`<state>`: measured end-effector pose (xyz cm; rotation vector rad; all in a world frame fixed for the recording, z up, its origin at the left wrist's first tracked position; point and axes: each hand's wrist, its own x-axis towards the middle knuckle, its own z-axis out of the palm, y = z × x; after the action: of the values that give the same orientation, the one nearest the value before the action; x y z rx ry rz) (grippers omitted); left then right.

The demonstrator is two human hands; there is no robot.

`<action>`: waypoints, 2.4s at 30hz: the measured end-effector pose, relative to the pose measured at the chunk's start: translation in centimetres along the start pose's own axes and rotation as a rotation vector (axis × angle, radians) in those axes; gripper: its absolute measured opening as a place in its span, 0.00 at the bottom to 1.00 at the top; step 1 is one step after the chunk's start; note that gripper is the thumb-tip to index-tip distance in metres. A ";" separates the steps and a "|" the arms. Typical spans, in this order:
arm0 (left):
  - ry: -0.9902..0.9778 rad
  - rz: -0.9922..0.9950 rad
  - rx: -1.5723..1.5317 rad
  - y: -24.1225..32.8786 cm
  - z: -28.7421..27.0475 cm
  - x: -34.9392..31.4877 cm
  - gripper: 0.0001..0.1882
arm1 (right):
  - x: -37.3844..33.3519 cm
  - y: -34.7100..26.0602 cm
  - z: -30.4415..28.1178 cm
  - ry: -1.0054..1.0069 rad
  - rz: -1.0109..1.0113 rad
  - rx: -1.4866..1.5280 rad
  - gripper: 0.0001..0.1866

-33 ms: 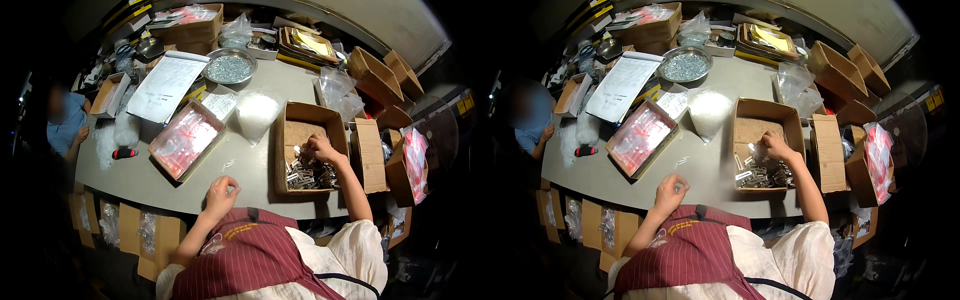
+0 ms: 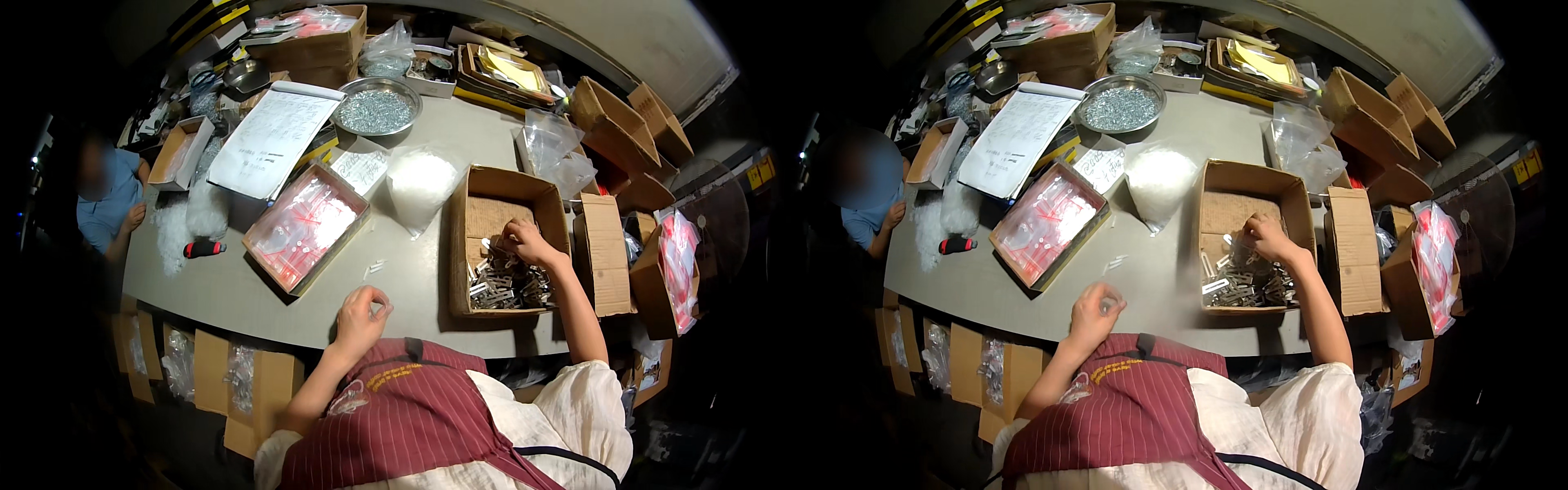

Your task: The person picks small metal hardware pieces from a cardboard box and places them into clear plastic bags on the table. The person repeats this process, handling the hardware one at a time and occasionally adjusting the bags.

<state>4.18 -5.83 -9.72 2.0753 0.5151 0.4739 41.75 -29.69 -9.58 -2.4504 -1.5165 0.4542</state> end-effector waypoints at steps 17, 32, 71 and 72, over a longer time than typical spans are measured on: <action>0.036 0.076 -0.068 1.0 0.6 0.8 0.10 | -0.7 -15.9 -5.6 -0.113 0.064 1.177 0.09; 0.022 0.005 -0.328 3.5 -0.4 1.3 0.15 | 0.7 -28.6 -7.3 -0.088 -0.496 0.421 0.28; 0.409 0.084 -0.116 5.0 -8.8 0.7 0.03 | 5.7 -32.1 -1.9 -0.023 -0.435 0.401 0.10; 0.418 0.044 -0.174 4.7 -9.0 0.6 0.04 | 5.9 -32.1 -2.0 -0.035 -0.442 0.414 0.10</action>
<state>0.83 -1.57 -1.09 1.8261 0.6458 0.9544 18.36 -10.30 2.53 -1.7471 -1.7101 0.6447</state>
